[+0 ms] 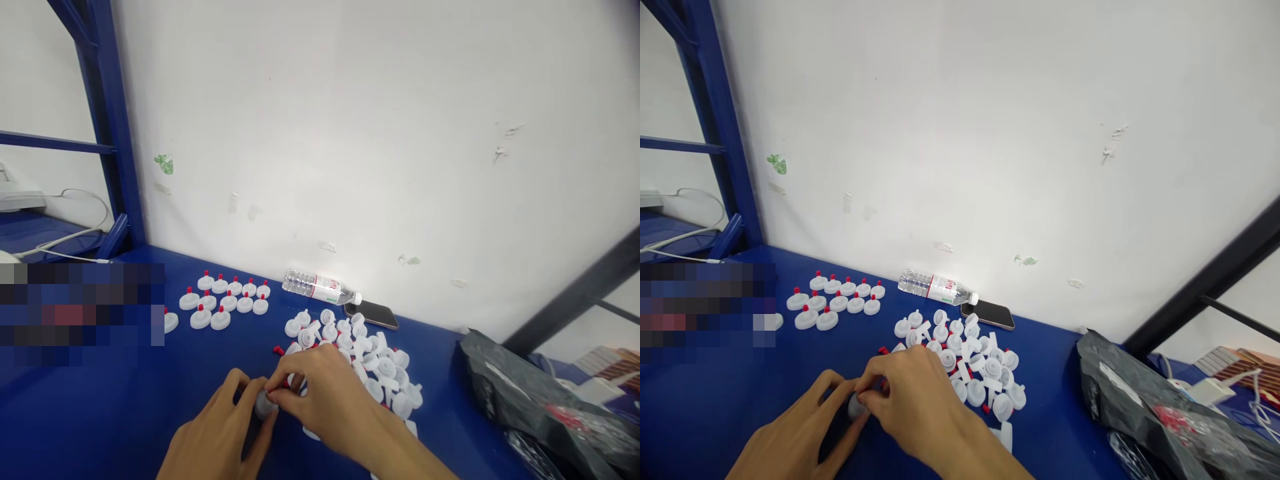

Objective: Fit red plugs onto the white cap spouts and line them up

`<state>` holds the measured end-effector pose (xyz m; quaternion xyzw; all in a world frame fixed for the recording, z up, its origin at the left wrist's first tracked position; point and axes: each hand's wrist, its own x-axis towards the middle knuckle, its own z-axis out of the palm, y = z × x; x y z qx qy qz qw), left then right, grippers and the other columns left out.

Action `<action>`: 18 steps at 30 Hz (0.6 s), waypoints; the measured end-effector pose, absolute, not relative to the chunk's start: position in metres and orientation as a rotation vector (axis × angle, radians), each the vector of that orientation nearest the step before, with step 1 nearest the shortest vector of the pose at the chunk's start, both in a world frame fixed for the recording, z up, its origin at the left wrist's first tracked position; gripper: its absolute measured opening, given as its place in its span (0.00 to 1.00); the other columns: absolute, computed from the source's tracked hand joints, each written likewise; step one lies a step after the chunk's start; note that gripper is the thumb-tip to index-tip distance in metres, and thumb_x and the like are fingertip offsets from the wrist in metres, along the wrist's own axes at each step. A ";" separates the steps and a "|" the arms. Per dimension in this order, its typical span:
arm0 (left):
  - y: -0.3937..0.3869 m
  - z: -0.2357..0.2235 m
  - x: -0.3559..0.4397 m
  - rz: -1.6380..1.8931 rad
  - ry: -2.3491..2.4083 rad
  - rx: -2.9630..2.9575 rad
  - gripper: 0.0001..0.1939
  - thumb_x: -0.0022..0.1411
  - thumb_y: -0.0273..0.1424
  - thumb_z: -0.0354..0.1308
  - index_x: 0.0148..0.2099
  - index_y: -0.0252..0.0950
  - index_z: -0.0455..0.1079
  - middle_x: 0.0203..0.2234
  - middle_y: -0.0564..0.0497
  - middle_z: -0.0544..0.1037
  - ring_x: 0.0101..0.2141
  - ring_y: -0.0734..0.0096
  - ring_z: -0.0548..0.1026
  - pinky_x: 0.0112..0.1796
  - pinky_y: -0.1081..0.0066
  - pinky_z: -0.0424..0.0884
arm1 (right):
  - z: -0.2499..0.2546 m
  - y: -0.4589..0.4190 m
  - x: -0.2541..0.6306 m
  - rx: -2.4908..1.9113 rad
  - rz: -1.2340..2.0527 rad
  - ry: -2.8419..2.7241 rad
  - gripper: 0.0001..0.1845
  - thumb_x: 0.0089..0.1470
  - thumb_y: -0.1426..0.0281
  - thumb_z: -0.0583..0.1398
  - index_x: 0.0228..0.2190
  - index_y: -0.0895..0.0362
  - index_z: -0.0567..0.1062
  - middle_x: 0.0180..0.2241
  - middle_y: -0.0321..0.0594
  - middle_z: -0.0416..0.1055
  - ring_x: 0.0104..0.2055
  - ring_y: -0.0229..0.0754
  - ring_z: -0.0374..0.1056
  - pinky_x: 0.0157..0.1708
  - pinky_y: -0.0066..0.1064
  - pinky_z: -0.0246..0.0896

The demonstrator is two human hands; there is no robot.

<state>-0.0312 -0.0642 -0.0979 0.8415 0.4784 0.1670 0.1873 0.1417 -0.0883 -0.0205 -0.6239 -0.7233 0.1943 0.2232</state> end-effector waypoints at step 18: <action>-0.067 -0.095 -0.029 0.456 1.422 2.308 0.20 0.73 0.36 0.37 0.59 0.44 0.65 0.45 0.49 0.73 0.38 0.66 0.79 0.32 0.69 0.66 | -0.035 -0.082 0.140 -1.661 0.349 -2.138 0.10 0.61 0.75 0.63 0.31 0.51 0.83 0.33 0.33 0.82 0.37 0.39 0.77 0.36 0.26 0.59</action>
